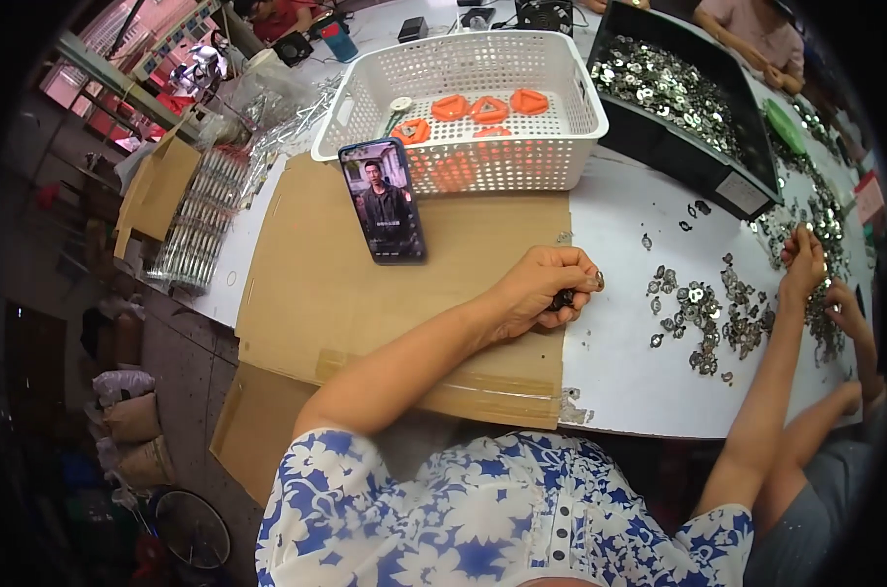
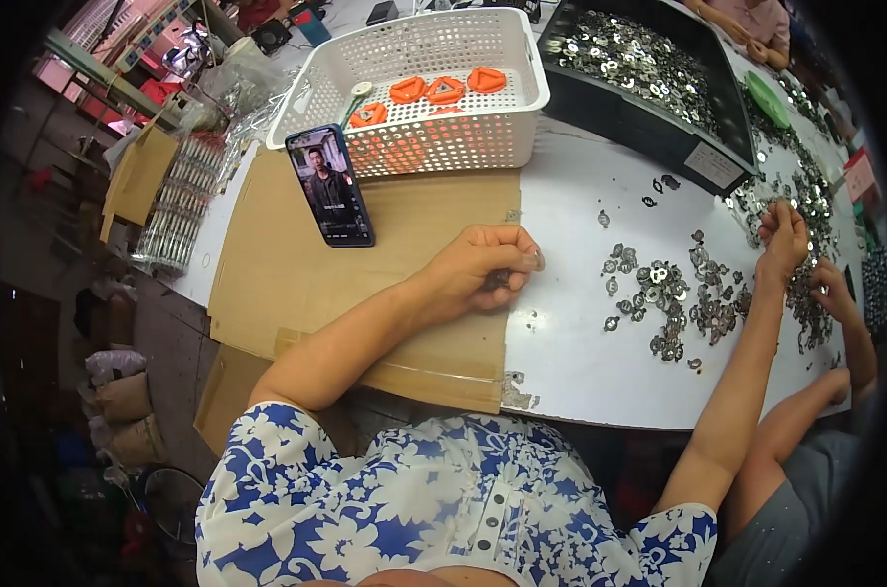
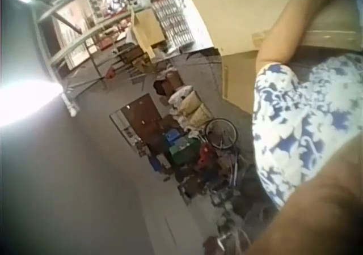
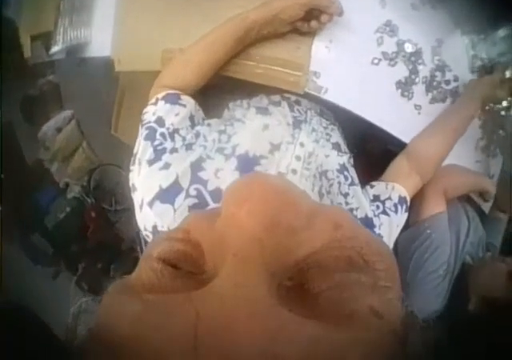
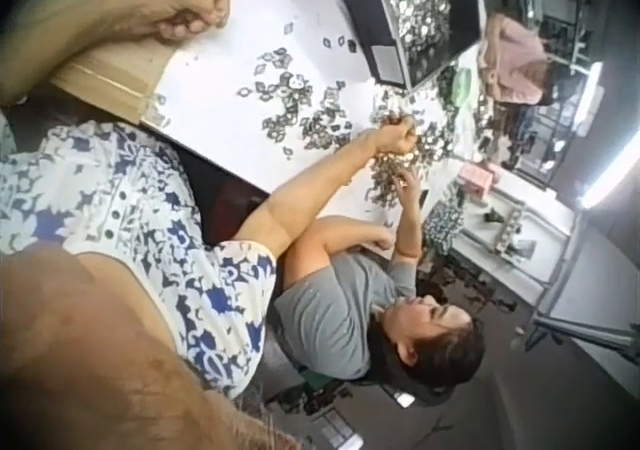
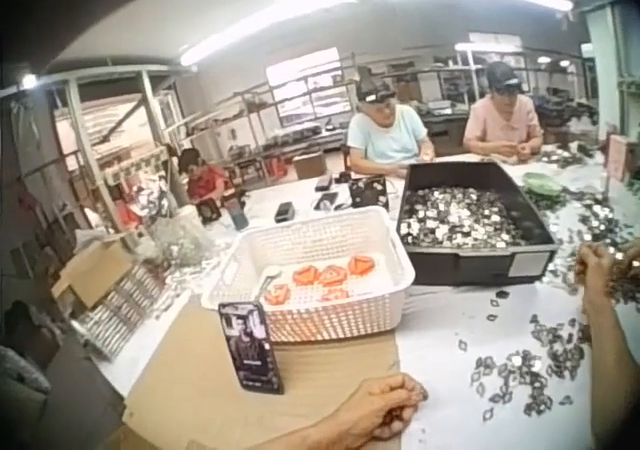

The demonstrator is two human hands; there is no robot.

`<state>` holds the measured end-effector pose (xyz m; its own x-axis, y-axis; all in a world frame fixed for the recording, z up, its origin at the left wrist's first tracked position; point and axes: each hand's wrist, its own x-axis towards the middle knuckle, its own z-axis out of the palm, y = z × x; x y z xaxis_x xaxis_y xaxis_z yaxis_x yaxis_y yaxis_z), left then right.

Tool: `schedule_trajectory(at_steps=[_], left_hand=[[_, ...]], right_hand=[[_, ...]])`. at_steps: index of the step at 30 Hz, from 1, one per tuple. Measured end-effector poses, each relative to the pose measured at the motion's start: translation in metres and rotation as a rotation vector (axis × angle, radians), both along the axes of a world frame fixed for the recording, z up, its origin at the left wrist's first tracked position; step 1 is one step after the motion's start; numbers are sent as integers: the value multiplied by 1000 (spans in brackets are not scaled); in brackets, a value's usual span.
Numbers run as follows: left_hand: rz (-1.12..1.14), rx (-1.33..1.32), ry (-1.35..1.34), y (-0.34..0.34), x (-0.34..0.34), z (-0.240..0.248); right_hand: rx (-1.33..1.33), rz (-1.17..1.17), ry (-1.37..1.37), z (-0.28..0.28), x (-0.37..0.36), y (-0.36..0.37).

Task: The person sorts small metal fasteners and washers by hand, grouping them into a plastic basket and a cardboard box on a workshop table.

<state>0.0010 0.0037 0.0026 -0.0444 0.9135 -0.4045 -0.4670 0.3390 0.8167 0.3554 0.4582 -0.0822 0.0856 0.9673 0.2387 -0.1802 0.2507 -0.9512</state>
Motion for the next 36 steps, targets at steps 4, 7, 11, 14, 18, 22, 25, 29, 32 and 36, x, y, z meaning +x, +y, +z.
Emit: schedule_trajectory(at_steps=[4,7,11,14,18,22,25,29,32,36], left_hand=[[-5,75,-79,3,1,1],[6,143,-97,2,-6,-9],[81,148,-167,1,-14,-16],[29,208,-242,1,-13,-16],[-16,246,-254,2,-14,-18],[-19,188,-137,16,-15,-24],[-20,193,-91,10,-14,-21],[-8,199,-110,16,-9,-18],[-9,224,-134,16,-9,-19],[31,186,-80,12,-9,-16]], right_hand=[[50,11,-120,14,4,-9],[121,-67,-259,17,-16,-30],[48,-1,-74,26,-52,-62],[-8,-16,-39,33,-51,-77],[-38,21,-17,42,-60,-92],[-10,42,-47,33,-56,-81],[11,71,-33,43,-67,-82],[50,92,-40,37,-63,-82],[54,80,-90,39,-64,-84],[86,63,-178,38,-67,-91]])
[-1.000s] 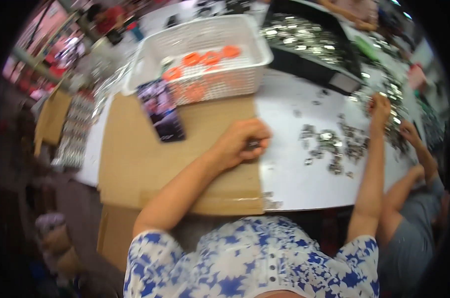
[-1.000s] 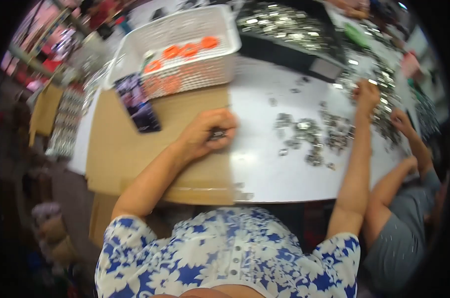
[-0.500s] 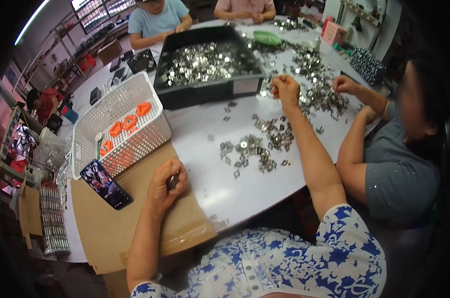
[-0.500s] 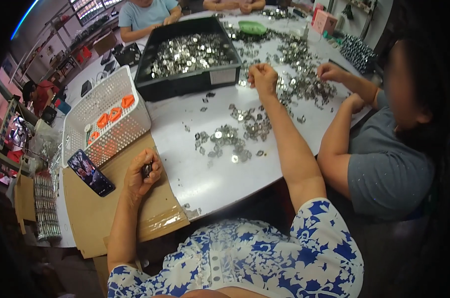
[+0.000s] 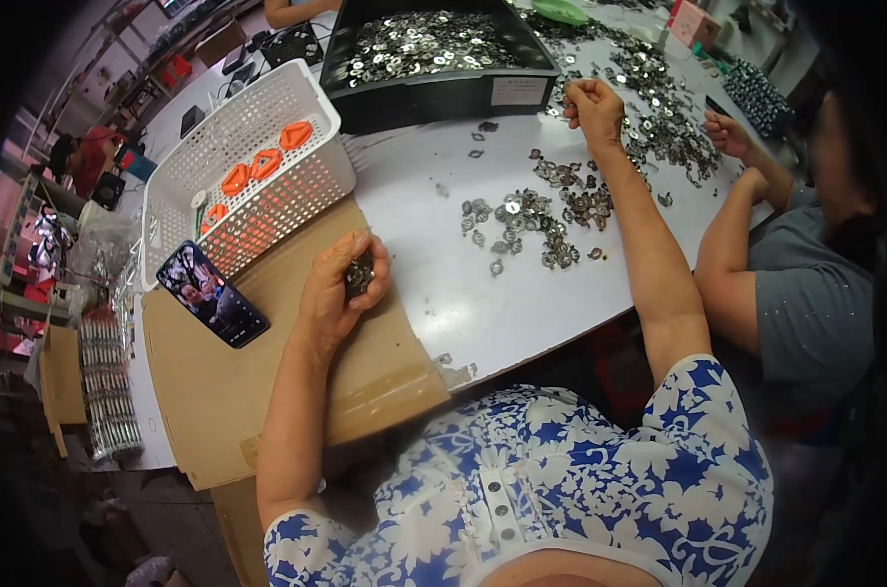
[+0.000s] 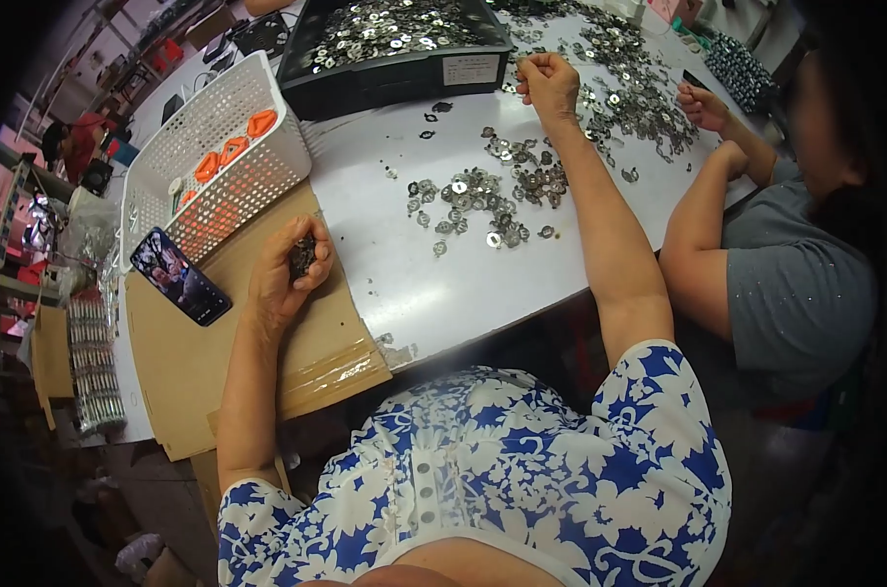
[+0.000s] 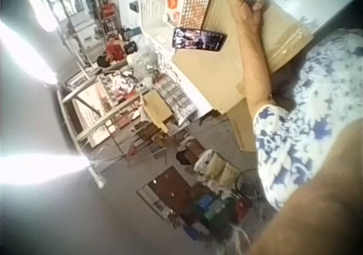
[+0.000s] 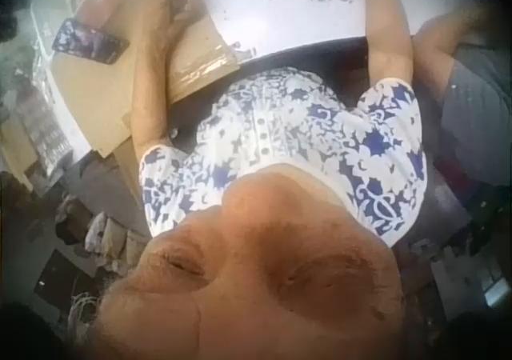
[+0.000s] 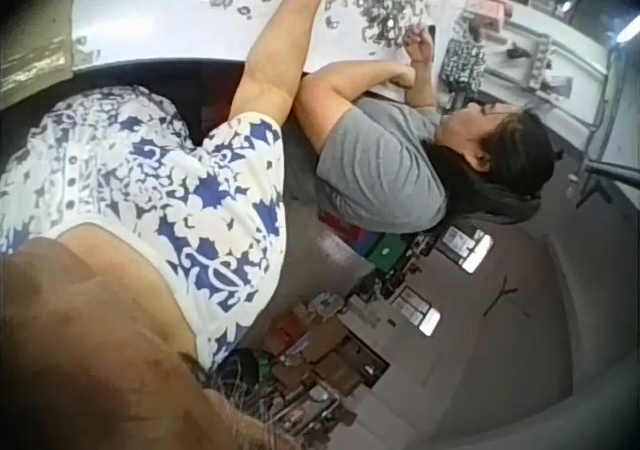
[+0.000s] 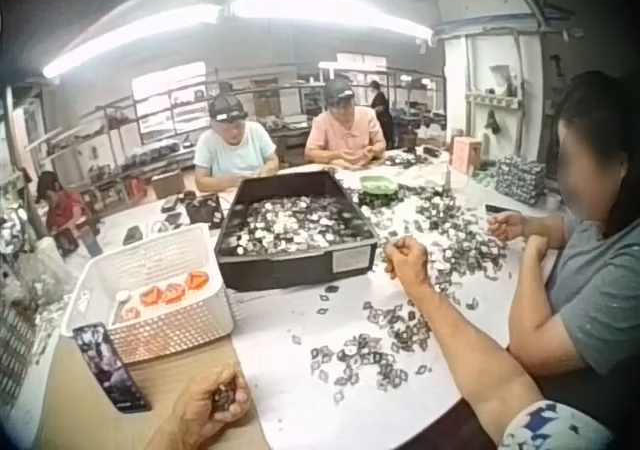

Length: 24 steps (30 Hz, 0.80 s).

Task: The person sorts small metal fasteners and washers by hand, grouping them into a plastic basket and a cardboard box on a workshop table.

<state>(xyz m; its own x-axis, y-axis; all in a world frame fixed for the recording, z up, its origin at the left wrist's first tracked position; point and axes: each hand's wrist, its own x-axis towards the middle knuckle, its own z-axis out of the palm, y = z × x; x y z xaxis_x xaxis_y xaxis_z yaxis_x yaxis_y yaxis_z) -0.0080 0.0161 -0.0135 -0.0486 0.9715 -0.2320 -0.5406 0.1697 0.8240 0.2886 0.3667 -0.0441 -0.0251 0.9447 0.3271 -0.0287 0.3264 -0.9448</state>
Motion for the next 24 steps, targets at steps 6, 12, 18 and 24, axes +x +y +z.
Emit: schedule_trajectory(at_steps=[6,12,18,24], left_hand=[[-36,-33,50,-1,-1,2],[-43,-115,121,-9,-1,12],[-109,-91,86,-7,-2,14],[-81,-101,60,-16,-7,17]], right_hand=[[112,308,-134,30,-33,-50],[394,782,-607,34,-86,-135],[768,743,-833,47,-88,-147],[795,677,-803,48,-105,-160]])
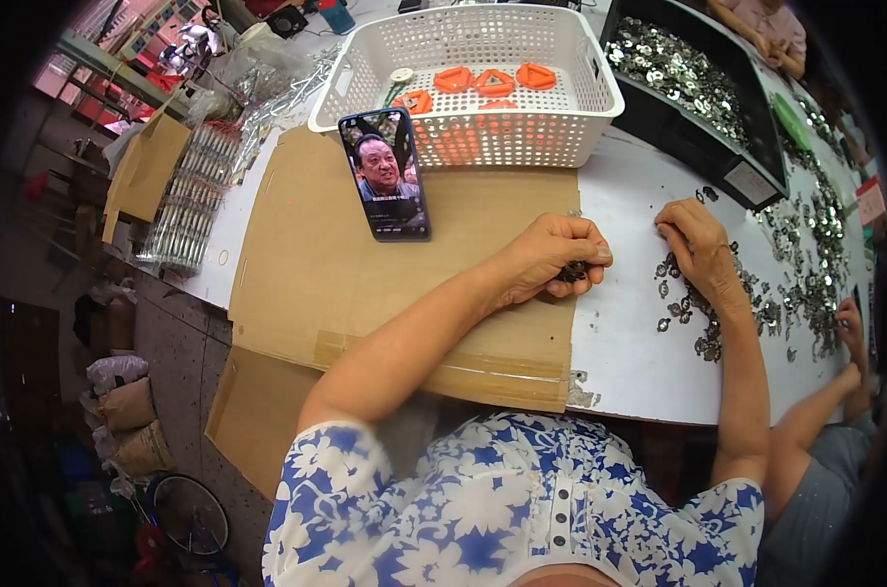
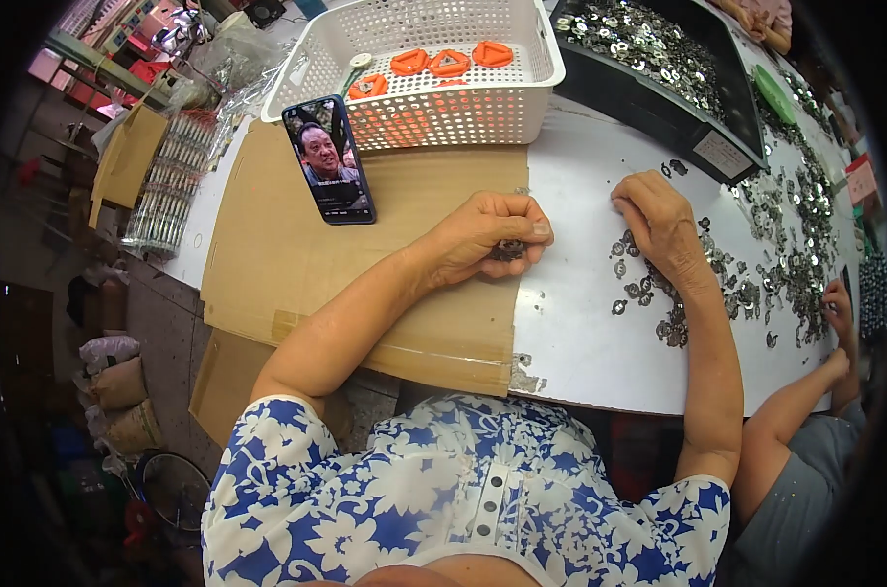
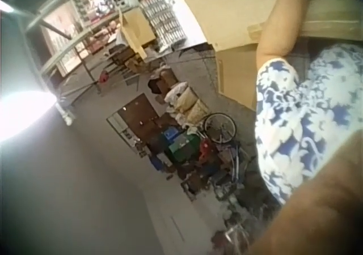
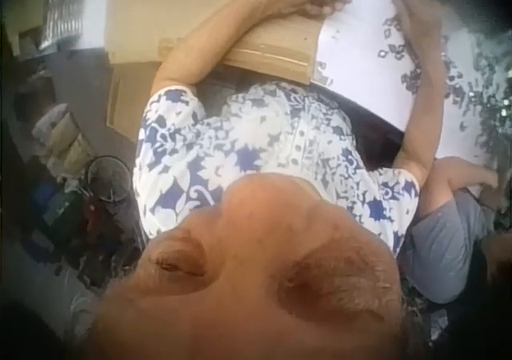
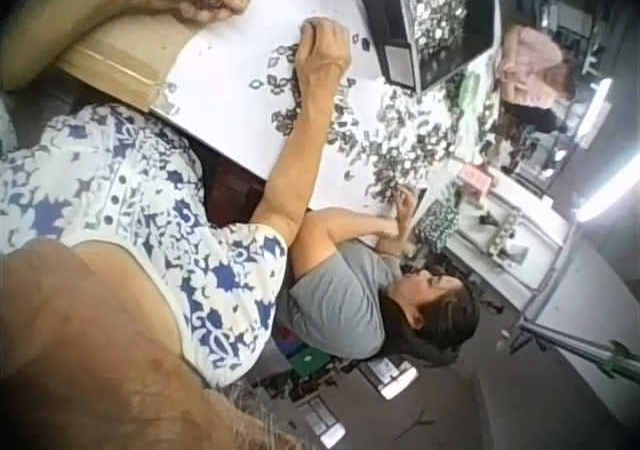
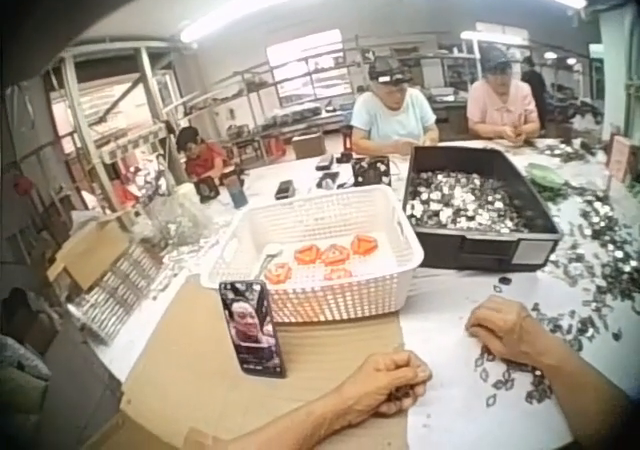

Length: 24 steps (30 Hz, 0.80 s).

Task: The person sorts small metal fasteners and washers by hand, grouping them into a plastic basket and a cardboard box on a workshop table.

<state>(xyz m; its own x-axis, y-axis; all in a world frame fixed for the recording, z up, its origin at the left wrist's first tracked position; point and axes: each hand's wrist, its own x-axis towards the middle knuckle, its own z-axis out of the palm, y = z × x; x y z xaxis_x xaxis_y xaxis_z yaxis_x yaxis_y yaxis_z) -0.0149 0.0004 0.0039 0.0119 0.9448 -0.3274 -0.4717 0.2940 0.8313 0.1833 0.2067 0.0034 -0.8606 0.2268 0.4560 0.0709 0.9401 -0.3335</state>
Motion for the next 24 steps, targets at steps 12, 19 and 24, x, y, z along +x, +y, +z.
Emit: schedule_trajectory(at_steps=[12,19,24], left_hand=[[105,48,-98,9,22,8],[179,106,-204,23,38,8],[197,91,-149,30,39,-5]], right_hand=[[-954,131,-28,32,5,-70],[-928,47,89,28,9,-62],[-951,8,49,26,7,-53]])
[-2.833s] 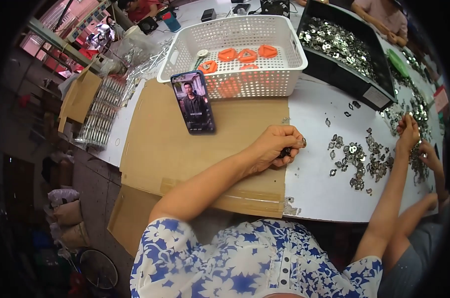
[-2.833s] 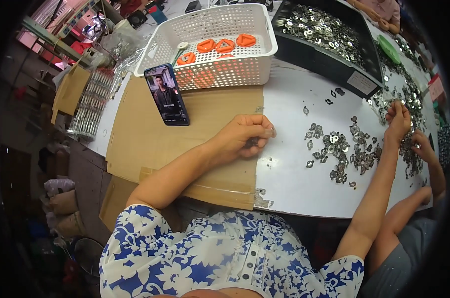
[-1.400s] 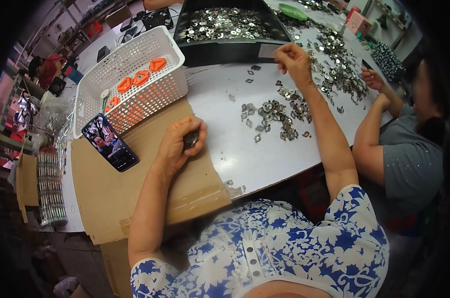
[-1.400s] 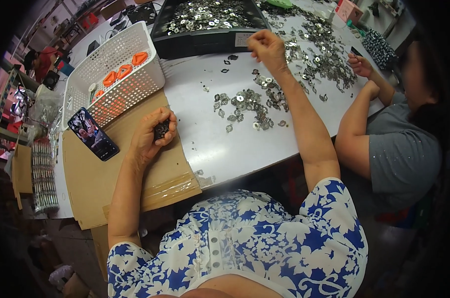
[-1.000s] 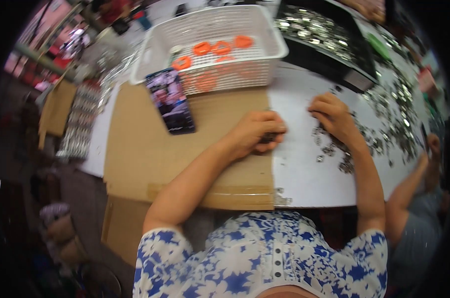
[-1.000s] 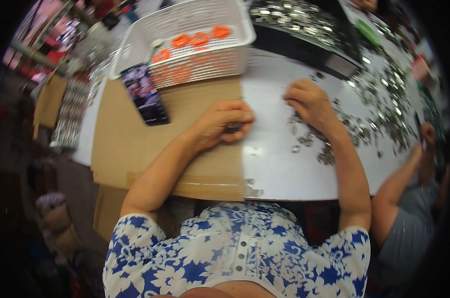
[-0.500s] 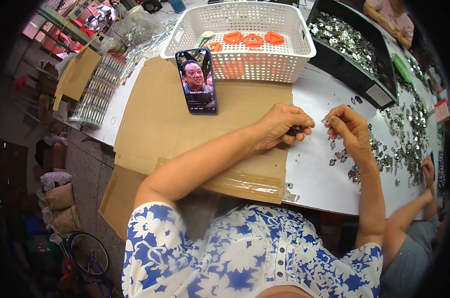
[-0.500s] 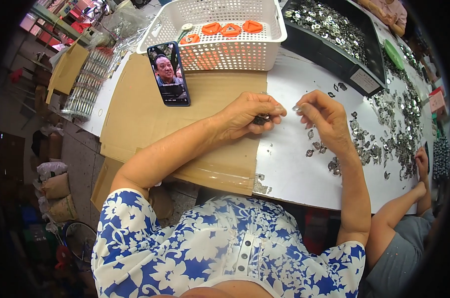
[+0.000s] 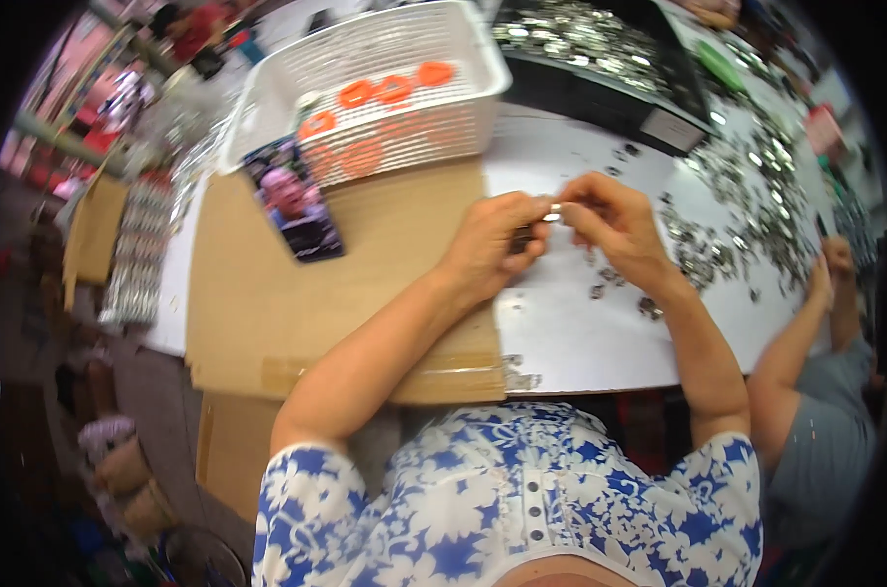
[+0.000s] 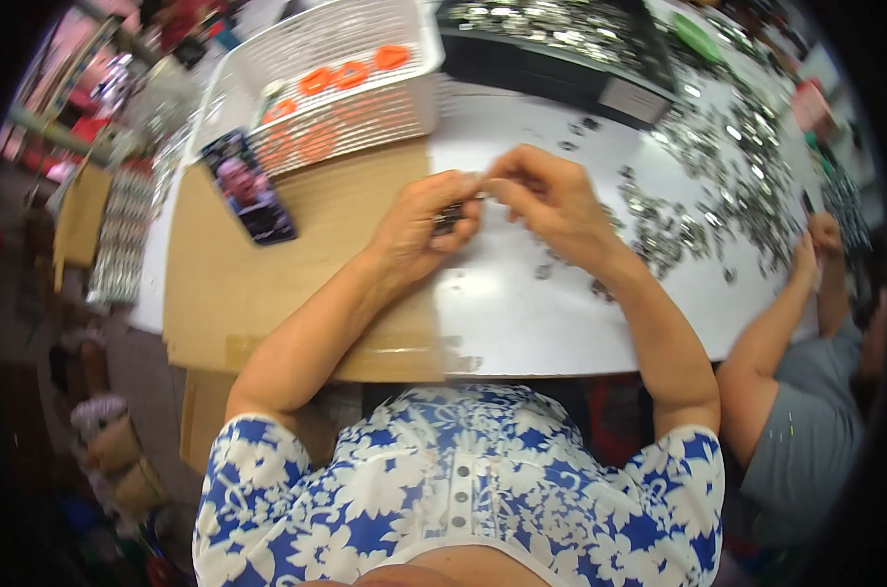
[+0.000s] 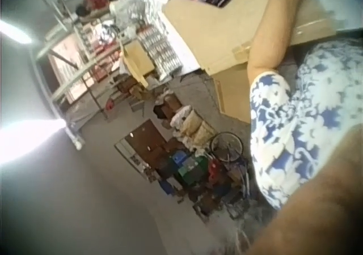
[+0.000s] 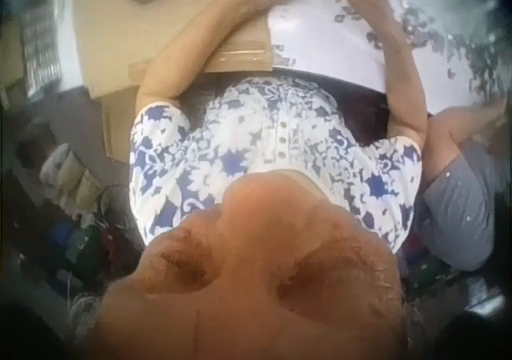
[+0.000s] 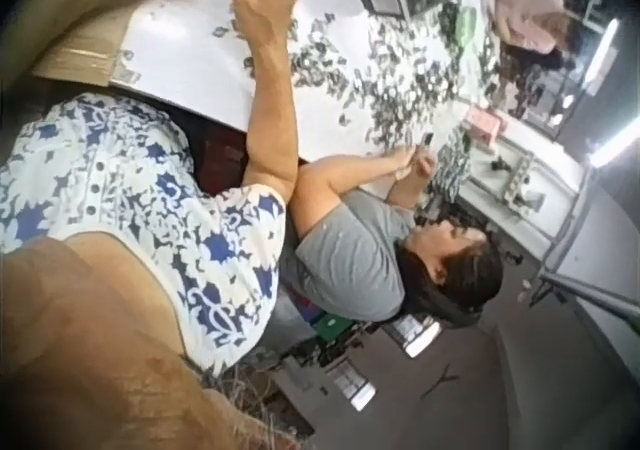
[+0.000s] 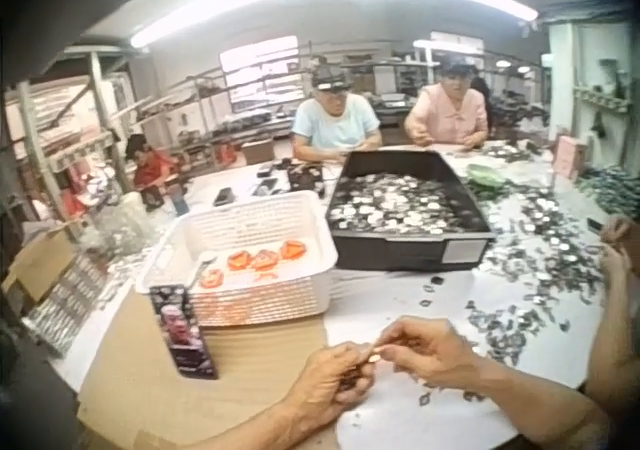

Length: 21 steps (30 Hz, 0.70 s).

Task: The person sorts small metal fasteners and washers by hand, grouping them into a plastic basket and a cardboard box on a workshop table.

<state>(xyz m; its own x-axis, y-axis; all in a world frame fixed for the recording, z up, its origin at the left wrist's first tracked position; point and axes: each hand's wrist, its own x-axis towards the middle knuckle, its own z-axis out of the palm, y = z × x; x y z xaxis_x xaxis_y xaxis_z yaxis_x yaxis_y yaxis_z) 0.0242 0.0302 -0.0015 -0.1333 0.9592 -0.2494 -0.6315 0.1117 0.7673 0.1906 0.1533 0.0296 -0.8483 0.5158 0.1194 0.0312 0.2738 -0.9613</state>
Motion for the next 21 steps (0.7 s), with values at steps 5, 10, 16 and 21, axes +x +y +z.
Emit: schedule_trajectory(at_steps=[5,10,16,21], left_hand=[[11,-26,-11,-9,-2,-4],[-30,-21,-33,-6,1,-2],[-51,-42,-47,-9,-4,-6],[-27,-70,-13,-10,-5,1]], right_hand=[[785,-257,-39,-23,8,65],[1098,-426,-247,-60,33,125],[733,-170,-221,-32,24,96],[470,-141,-91,-20,16,67]])
